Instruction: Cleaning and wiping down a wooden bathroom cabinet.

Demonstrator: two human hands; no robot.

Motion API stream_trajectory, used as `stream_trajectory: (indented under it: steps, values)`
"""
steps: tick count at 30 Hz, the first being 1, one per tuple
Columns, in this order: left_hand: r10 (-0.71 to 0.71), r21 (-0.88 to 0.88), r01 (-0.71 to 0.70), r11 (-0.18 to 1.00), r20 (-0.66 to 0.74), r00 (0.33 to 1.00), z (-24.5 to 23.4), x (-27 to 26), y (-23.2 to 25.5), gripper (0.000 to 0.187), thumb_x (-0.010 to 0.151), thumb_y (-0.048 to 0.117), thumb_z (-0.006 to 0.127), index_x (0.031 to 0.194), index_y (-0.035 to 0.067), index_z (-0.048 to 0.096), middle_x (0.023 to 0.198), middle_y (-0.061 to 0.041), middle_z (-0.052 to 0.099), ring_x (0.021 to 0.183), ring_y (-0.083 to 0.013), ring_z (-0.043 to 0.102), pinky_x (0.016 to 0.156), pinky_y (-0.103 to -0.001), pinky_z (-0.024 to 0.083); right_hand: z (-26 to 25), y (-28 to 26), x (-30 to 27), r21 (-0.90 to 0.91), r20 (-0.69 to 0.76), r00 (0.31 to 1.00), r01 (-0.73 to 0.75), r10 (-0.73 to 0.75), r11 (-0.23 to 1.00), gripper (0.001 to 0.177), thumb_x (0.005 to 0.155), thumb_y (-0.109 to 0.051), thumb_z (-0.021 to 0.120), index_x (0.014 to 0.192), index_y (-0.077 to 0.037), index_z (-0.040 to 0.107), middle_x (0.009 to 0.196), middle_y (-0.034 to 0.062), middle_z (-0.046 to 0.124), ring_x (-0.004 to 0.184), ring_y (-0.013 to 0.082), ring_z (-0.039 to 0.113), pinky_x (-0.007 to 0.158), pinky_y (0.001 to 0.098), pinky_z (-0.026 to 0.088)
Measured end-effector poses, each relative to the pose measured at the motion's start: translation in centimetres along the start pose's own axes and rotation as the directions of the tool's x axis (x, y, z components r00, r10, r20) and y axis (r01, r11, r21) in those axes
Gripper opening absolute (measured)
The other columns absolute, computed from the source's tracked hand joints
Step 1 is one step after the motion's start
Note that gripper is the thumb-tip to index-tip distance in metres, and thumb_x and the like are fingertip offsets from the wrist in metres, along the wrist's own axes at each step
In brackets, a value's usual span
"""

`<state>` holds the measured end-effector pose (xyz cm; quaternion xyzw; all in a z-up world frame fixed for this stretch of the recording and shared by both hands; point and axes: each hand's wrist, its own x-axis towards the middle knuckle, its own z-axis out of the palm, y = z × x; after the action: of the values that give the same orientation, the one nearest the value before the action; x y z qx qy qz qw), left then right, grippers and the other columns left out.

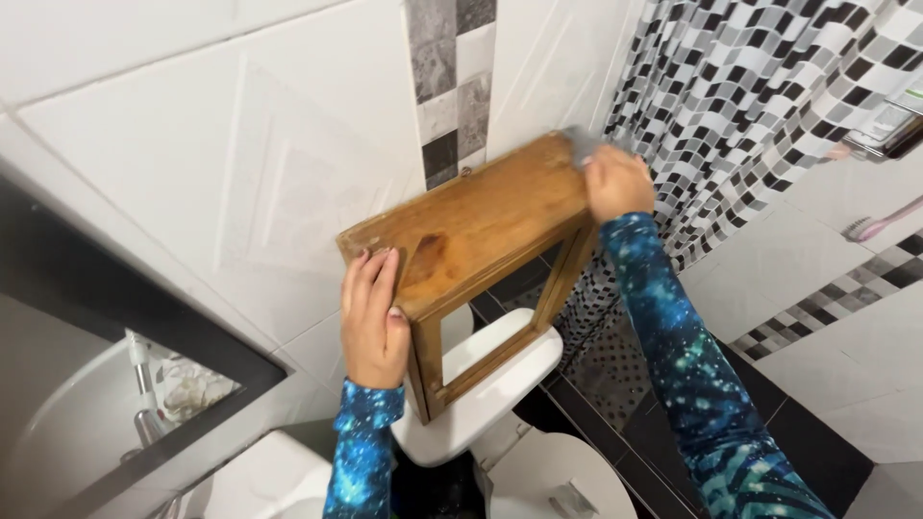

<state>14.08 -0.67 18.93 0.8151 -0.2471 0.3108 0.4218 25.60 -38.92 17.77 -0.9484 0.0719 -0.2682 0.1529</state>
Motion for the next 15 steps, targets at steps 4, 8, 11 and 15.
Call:
stream_trajectory:
  steps: [4, 8, 11, 15]
  values:
    - [-0.024, 0.022, 0.023, 0.999, 0.049, 0.998, -0.8, -0.4, -0.4, 0.063, 0.084, 0.012, 0.042, 0.146, 0.006, 0.056, 0.148, -0.016, 0.054, 0.147, -0.0419, 0.041, 0.125, -0.051, 0.03, 6.6, 10.7, 2.2, 0.586, -0.012, 0.986, -0.13, 0.169, 0.799, 0.044, 0.109, -0.032, 0.047, 0.118, 0.005, 0.069, 0.12, 0.0158, 0.07, 0.115, 0.0328, 0.062, 0.105, 0.0403, 0.044]
    - [-0.159, 0.432, 0.111, 0.895, 0.076, 0.984, -1.4, 1.5, 3.8, 0.076, 0.076, 0.013, 0.052, 0.151, 0.009, 0.049, 0.155, -0.016, 0.046, 0.148, -0.0375, 0.035, 0.117, -0.068, 0.017, 8.3, 12.3, 0.9, 0.827, 0.048, 0.987, -0.124, 0.151, 0.548, 0.052, 0.106, -0.039, 0.048, 0.127, 0.006, 0.066, 0.131, 0.0115, 0.068, 0.123, 0.0209, 0.061, 0.109, 0.0323, 0.042]
    - [0.006, 0.407, -0.102, 0.908, 0.231, 0.973, 1.7, 5.7, 8.5, 0.065, 0.091, 0.028, 0.059, 0.153, 0.013, 0.046, 0.159, -0.014, 0.042, 0.151, -0.0354, 0.032, 0.119, -0.07, 0.016, 7.8, 11.2, 0.5, 0.909, 0.177, 0.968, -0.231, 0.18, 0.348, 0.051, 0.104, -0.038, 0.053, 0.122, 0.007, 0.071, 0.127, 0.0145, 0.072, 0.118, 0.023, 0.064, 0.106, 0.0334, 0.047]
    - [0.004, 0.521, -0.209, 0.827, 0.368, 0.93, 8.3, 6.8, 6.1, 0.074, 0.093, 0.062, 0.048, 0.153, 0.019, 0.042, 0.159, -0.011, 0.037, 0.151, -0.0314, 0.028, 0.12, -0.067, 0.011, 5.6, 10.5, -0.5, 0.907, 0.407, 0.893, -0.421, 0.194, 0.033, 0.05, 0.102, -0.036, 0.055, 0.127, 0.005, 0.067, 0.132, 0.0152, 0.067, 0.119, 0.0253, 0.061, 0.105, 0.0366, 0.047]
